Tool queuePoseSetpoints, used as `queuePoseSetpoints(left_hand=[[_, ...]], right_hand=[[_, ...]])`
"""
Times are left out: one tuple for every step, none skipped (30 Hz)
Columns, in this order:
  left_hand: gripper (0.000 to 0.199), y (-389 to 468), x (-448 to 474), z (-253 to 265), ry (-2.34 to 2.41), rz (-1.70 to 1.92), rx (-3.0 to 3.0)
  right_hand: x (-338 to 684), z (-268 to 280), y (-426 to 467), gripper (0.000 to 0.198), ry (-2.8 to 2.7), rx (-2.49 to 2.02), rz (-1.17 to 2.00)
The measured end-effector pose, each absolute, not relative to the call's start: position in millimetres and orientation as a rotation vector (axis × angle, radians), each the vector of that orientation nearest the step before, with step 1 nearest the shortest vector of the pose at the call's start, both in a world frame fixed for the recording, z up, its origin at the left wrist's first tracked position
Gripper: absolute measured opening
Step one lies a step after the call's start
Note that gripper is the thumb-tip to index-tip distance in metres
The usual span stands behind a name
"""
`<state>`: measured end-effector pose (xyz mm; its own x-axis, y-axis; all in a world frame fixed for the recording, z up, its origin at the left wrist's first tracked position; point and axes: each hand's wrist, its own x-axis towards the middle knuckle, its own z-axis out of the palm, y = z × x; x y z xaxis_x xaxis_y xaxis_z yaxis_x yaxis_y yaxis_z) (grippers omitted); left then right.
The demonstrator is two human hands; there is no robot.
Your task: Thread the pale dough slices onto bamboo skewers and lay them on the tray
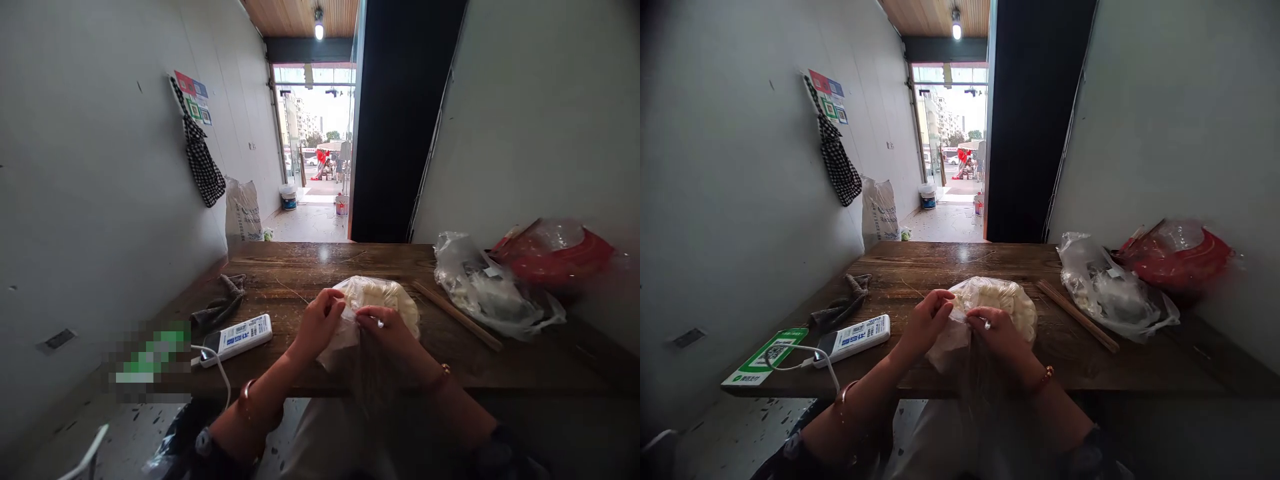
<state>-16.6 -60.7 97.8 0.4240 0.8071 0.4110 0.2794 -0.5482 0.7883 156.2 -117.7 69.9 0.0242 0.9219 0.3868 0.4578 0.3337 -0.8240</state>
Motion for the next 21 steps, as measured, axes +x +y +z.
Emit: queuePoseSetpoints(left_hand=[[0.019, -60, -18, 97, 0.891, 1.022, 2.073], [0.017, -59, -19, 96, 0.858, 0.958, 2.134], [0.014, -58, -19, 94, 0.82, 0.894, 2.213], [0.013, -58, -18, 92, 0.778, 0.84, 2.297], [0.014, -58, -17, 90, 0.738, 0.807, 2.37], [0.014, -58, -16, 89, 0.704, 0.795, 2.424], [0.013, -58, -14, 88, 0.683, 0.793, 2.46], [0.012, -58, -12, 88, 0.673, 0.787, 2.489], [0.013, -58, -10, 88, 0.668, 0.769, 2.52], [0.014, -58, -9, 89, 0.67, 0.745, 2.555], [0.015, -58, -8, 90, 0.672, 0.718, 2.592], [0.015, -58, -7, 92, 0.669, 0.691, 2.627], [0.015, -58, -6, 93, 0.663, 0.67, 2.655], [0.015, -58, -6, 95, 0.659, 0.655, 2.672], [0.016, -57, -6, 96, 0.661, 0.643, 2.68], [0.017, -57, -6, 97, 0.668, 0.635, 2.684], [0.018, -56, -6, 98, 0.678, 0.63, 2.686], [0.019, -55, -5, 98, 0.688, 0.627, 2.687], [0.019, -55, -5, 98, 0.694, 0.63, 2.686], [0.019, -54, -5, 97, 0.697, 0.641, 2.682], [0.018, -53, -5, 96, 0.695, 0.652, 2.676]], right_hand=[[157, 69, -119, 0.023, -1.555, -1.286, 0.625], [158, 68, -120, 0.024, -1.514, -1.287, 0.674], [159, 68, -121, 0.026, -1.475, -1.282, 0.721], [160, 67, -123, 0.027, -1.44, -1.272, 0.766], [162, 67, -124, 0.028, -1.417, -1.258, 0.807], [163, 67, -126, 0.029, -1.406, -1.241, 0.84], [165, 67, -127, 0.029, -1.41, -1.224, 0.865], [168, 67, -127, 0.029, -1.427, -1.208, 0.884], [170, 67, -128, 0.028, -1.451, -1.19, 0.897], [172, 67, -128, 0.027, -1.481, -1.172, 0.902], [174, 68, -127, 0.027, -1.511, -1.154, 0.903], [176, 68, -126, 0.026, -1.535, -1.14, 0.901], [177, 68, -125, 0.026, -1.552, -1.129, 0.898], [178, 68, -124, 0.026, -1.563, -1.122, 0.891], [178, 68, -123, 0.025, -1.571, -1.117, 0.885], [177, 69, -122, 0.024, -1.576, -1.113, 0.872], [175, 69, -122, 0.022, -1.578, -1.107, 0.853], [173, 70, -122, 0.02, -1.576, -1.098, 0.825], [170, 71, -123, 0.018, -1.572, -1.092, 0.794], [168, 72, -125, 0.016, -1.561, -1.092, 0.761], [165, 73, -126, 0.014, -1.546, -1.1, 0.732]])
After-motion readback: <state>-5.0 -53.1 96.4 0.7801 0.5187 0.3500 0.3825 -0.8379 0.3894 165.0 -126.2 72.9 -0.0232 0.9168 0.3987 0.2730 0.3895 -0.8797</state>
